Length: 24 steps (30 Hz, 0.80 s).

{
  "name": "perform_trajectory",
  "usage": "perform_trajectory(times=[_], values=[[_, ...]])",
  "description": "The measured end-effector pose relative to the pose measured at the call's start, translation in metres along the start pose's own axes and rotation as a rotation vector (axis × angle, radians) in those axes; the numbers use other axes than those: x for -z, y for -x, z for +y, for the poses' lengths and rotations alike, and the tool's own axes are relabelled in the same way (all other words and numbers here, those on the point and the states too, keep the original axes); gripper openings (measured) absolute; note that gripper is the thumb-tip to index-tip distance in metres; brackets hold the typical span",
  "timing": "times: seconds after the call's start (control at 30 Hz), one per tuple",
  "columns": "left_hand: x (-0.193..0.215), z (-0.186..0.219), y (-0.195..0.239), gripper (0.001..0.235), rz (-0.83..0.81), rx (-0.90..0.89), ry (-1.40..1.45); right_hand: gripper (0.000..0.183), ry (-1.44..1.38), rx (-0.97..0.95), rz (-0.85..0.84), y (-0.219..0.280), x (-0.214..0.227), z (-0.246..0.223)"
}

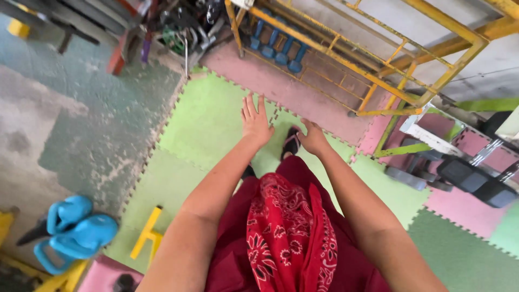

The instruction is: The recorder picks up dumbbells and cleans them using a spray bottle and cloth in a gym.

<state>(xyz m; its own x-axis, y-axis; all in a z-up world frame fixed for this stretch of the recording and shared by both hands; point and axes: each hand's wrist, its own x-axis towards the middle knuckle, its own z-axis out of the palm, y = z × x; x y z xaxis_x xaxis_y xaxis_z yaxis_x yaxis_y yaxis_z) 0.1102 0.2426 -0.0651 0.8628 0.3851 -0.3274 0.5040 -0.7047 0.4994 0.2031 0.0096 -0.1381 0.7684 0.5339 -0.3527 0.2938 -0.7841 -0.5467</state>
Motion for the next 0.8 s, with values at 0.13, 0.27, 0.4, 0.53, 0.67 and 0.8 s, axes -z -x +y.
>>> perform_trajectory(times=[0.13, 0.27, 0.4, 0.53, 0.67, 0.8], values=[[-0.014, 0.019, -0.021, 0.121, -0.041, 0.121, 0.045, 0.064, 0.003, -0.015, -0.085, -0.031, 0.006, 0.040], [-0.037, 0.032, -0.061, 0.120, -0.008, 0.145, 0.025, 0.058, 0.074, -0.106, -0.164, -0.077, 0.018, 0.062], [-0.061, 0.038, -0.101, 0.120, -0.021, 0.197, 0.052, 0.053, 0.084, -0.076, -0.156, -0.123, -0.003, 0.099], [-0.108, 0.024, -0.149, 0.120, -0.019, 0.185, 0.062, 0.055, 0.035, -0.089, -0.086, -0.178, -0.058, 0.140], [-0.182, -0.006, -0.209, 0.116, 0.002, 0.146, 0.058, 0.058, -0.122, -0.182, -0.023, -0.234, -0.122, 0.180], [-0.256, -0.035, -0.263, 0.113, 0.031, 0.133, 0.135, 0.069, -0.176, -0.303, 0.052, -0.295, -0.186, 0.231]])
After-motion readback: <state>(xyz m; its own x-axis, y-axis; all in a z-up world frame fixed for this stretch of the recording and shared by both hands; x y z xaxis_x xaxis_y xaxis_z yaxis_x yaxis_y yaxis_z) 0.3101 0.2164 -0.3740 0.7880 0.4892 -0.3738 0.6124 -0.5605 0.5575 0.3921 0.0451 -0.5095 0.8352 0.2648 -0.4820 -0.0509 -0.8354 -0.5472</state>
